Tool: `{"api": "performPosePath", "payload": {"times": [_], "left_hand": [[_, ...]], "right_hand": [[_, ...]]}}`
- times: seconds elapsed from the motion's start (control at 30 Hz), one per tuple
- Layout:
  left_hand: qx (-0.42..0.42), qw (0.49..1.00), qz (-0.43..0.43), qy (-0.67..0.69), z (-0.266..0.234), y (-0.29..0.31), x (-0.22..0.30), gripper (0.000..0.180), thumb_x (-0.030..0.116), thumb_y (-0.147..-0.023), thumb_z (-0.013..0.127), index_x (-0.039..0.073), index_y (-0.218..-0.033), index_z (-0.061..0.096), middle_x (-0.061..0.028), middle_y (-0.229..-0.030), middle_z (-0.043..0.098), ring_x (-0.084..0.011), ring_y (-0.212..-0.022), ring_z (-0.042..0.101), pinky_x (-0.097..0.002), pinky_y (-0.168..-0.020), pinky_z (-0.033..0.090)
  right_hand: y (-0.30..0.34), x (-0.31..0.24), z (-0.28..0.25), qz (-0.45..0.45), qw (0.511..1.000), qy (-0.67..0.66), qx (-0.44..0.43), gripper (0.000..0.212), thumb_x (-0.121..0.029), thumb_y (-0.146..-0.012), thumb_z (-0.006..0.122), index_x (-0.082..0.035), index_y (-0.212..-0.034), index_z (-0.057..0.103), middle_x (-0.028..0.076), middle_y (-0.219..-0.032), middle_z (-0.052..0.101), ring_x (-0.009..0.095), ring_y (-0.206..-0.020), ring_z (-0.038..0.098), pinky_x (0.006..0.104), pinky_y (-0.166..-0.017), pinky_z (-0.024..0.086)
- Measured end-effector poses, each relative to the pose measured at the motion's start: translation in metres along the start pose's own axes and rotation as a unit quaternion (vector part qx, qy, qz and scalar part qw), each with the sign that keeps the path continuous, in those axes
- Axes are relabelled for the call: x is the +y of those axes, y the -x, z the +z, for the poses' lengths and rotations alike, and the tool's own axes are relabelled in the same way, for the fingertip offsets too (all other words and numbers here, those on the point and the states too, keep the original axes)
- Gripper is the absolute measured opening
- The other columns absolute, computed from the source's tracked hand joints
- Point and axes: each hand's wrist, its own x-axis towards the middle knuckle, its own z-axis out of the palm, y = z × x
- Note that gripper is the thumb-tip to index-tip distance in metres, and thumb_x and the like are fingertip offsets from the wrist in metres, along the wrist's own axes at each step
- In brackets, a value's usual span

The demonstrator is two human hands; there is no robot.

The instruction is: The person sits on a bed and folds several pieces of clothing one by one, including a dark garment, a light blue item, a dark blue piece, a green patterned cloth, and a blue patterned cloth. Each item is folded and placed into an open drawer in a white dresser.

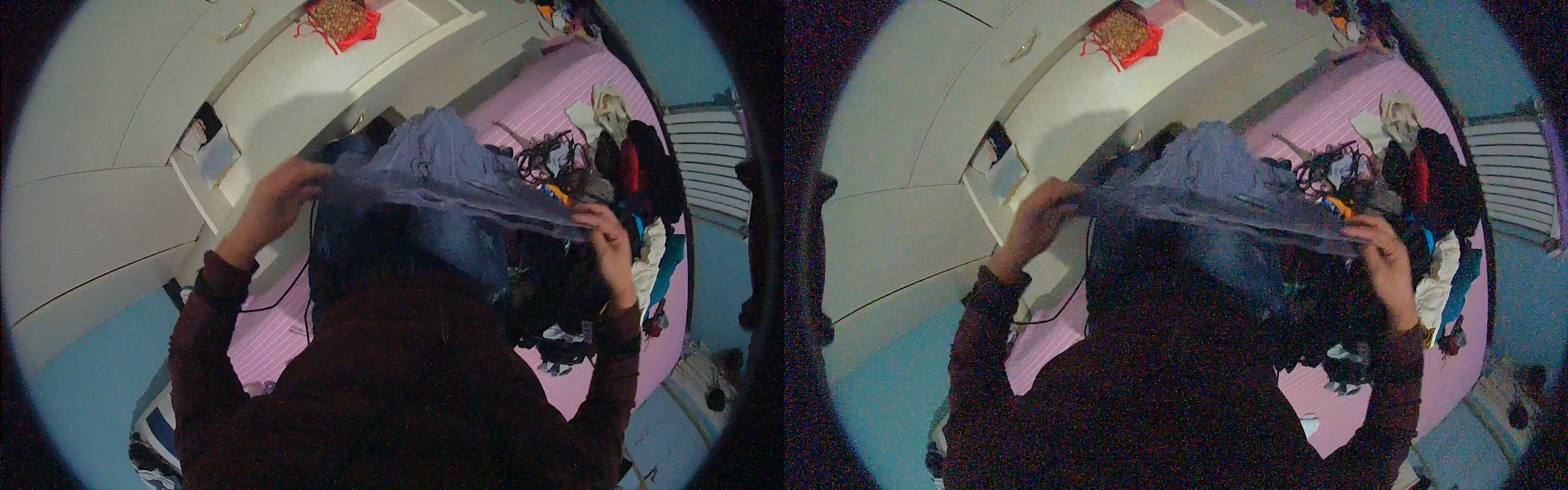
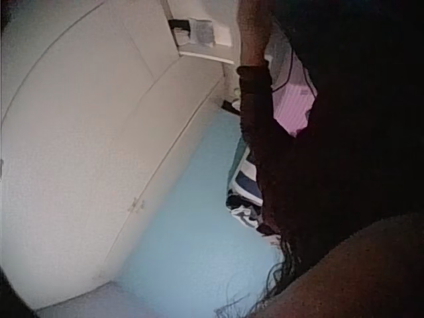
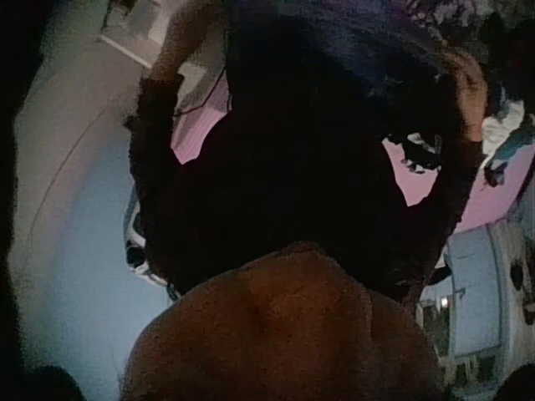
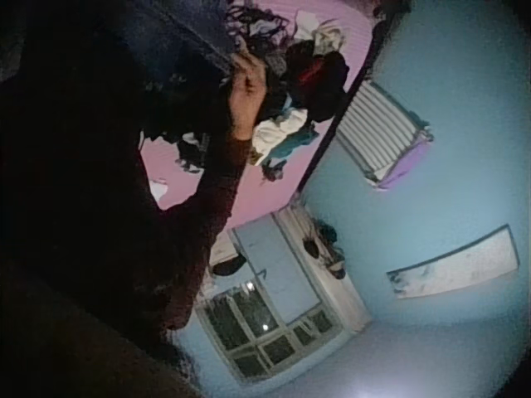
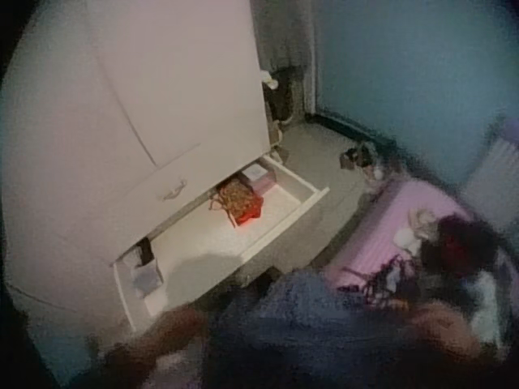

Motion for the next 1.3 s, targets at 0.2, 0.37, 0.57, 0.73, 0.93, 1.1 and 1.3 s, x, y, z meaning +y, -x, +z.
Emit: {"api": "performPosePath", "payload": {"times": [0.2,0.37,0.57,0.73,0.93,1.1,1.3], "left_hand": [[0.175,0.983,-0.04,0.045,-0.066,-0.054,0.03,0.022,-0.002,-0.084,0.054,0.003,-0.106,0.052,-0.0025,-0.09,0.055,-0.0089,-0.083,0.052,-0.0242,-0.076,0.044],[0.257,0.953,0.072,0.144,-0.117,-0.081,0.049,0.009,0.005,-0.088,0.051,0.004,-0.097,0.049,-0.0002,-0.088,0.05,-0.0074,-0.08,0.049,-0.0212,-0.074,0.043],[0.308,0.926,0.194,0.097,-0.167,-0.063,0.07,0.012,0.0,-0.087,0.053,0.004,-0.098,0.049,-0.0054,-0.097,0.055,-0.0115,-0.087,0.053,-0.0251,-0.079,0.045],[0.35,0.901,0.218,0.138,-0.194,-0.057,0.084,0.009,0.0,-0.086,0.054,0.005,-0.093,0.05,-0.0059,-0.095,0.058,-0.0108,-0.085,0.054,-0.0245,-0.076,0.046],[0.374,0.882,0.228,0.175,-0.2,-0.07,0.09,0.01,0.0,-0.086,0.054,0.006,-0.094,0.05,-0.0061,-0.095,0.059,-0.0086,-0.081,0.053,-0.0219,-0.071,0.045],[0.317,0.743,0.461,0.367,-0.205,-0.077,0.104,0.024,0.002,-0.089,0.05,0.012,-0.111,0.044,-0.0083,-0.088,0.056,-0.0167,-0.08,0.054,-0.0228,-0.07,0.045],[0.126,0.78,0.486,0.373,-0.169,-0.142,0.159,0.05,0.024,-0.09,0.052,0.009,-0.132,0.03,-0.006,-0.089,0.056,-0.0158,-0.082,0.054,-0.0243,-0.074,0.044]], "right_hand": [[-0.037,-0.076,-0.049,-0.045,0.994,0.094,-0.025,0.025,-0.004,-0.074,0.065,-0.002,-0.099,0.066,0.009,-0.1,0.06,0.02,-0.096,0.056,0.0279,-0.086,0.041],[-0.06,-0.133,-0.072,-0.184,0.969,0.135,0.095,0.015,-0.004,-0.074,0.065,0.0,-0.089,0.067,0.007,-0.082,0.062,0.018,-0.08,0.057,0.0274,-0.073,0.043],[-0.026,-0.193,-0.09,-0.339,0.932,0.103,0.081,0.027,-0.026,-0.067,0.074,-0.002,-0.077,0.068,0.007,-0.07,0.059,0.018,-0.066,0.053,0.0286,-0.058,0.039],[-0.017,-0.219,-0.089,-0.371,0.909,0.131,0.141,0.032,-0.032,-0.067,0.073,-0.002,-0.074,0.067,0.005,-0.067,0.057,0.017,-0.063,0.048,0.029,-0.056,0.034],[-0.025,-0.235,-0.077,-0.46,0.868,0.053,0.181,0.029,-0.032,-0.068,0.072,-0.004,-0.07,0.065,0.006,-0.069,0.058,0.018,-0.068,0.048,0.0308,-0.063,0.037],[-0.031,-0.278,-0.057,-0.485,0.693,-0.056,-0.531,0.025,-0.008,-0.091,0.049,0.009,-0.109,0.056,0.028,-0.12,0.05,0.03,-0.108,0.056,0.0332,-0.092,0.045],[-0.06,-0.345,-0.012,-0.567,0.777,0.171,-0.213,0.013,-0.016,-0.075,0.068,-0.009,-0.086,0.067,0.015,-0.117,0.055,0.027,-0.102,0.056,0.0344,-0.082,0.047]]}}
